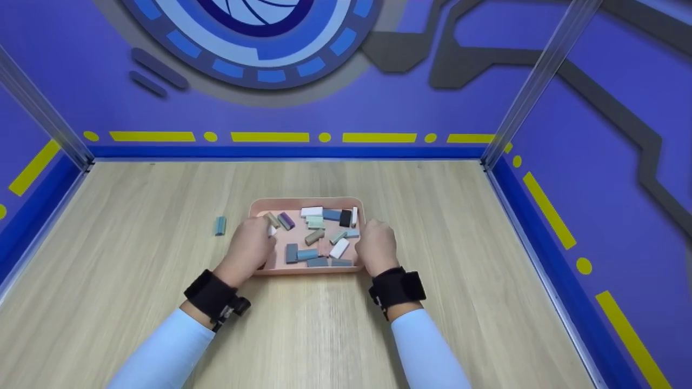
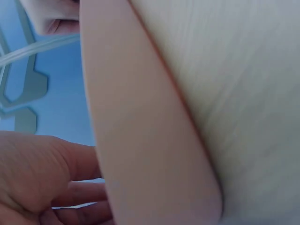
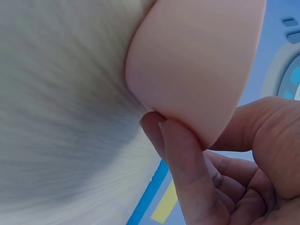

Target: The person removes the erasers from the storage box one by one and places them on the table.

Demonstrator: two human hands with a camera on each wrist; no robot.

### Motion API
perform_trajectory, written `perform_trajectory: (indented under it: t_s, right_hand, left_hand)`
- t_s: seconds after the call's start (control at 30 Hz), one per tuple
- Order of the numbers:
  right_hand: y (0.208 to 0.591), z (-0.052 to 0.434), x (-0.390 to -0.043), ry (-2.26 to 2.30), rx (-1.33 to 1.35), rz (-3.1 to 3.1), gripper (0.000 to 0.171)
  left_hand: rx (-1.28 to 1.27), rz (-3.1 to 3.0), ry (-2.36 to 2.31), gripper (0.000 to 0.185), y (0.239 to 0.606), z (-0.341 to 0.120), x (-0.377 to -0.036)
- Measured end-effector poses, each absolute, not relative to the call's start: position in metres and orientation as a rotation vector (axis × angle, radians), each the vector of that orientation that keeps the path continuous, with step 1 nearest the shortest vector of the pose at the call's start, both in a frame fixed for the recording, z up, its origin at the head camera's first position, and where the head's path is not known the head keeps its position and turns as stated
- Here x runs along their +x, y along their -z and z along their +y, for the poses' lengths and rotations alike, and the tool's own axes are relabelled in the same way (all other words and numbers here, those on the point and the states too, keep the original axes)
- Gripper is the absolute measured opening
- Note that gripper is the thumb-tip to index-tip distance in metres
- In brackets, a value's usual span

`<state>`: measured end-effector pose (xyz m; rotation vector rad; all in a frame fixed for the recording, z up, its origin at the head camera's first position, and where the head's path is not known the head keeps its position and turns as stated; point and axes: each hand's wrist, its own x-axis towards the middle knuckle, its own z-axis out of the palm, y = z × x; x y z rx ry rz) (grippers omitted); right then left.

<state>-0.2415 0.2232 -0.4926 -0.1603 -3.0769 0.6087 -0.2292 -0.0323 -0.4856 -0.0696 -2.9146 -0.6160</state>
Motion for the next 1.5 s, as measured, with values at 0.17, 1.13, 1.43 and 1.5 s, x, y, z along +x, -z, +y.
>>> perform_trajectory:
  t_s: [0.17, 1.13, 1.43, 1.5]
  right_hand:
    - [0.493, 0.225, -0.242, -0.571, -0.125, -3.038, 0.004]
    - [0.491, 0.223, -0.242, -0.596, -0.183, -3.081, 0.007]
    - [0.492, 0.221, -0.242, -0.63, -0.184, -3.095, 0.007]
    - [0.492, 0.222, -0.242, -0.63, -0.185, -3.089, 0.006]
  left_hand:
    - [-0.037, -2.804, 0.756, 0.008, 0.473, -0.051, -0.238]
    - [0.414, -2.723, 0.915, 0.01, 0.505, -0.168, -0.254]
    - [0.465, -2.778, 0.894, 0.009, 0.507, -0.168, -0.256]
    - [0.463, -2.785, 0.869, 0.01, 0.508, -0.169, -0.256]
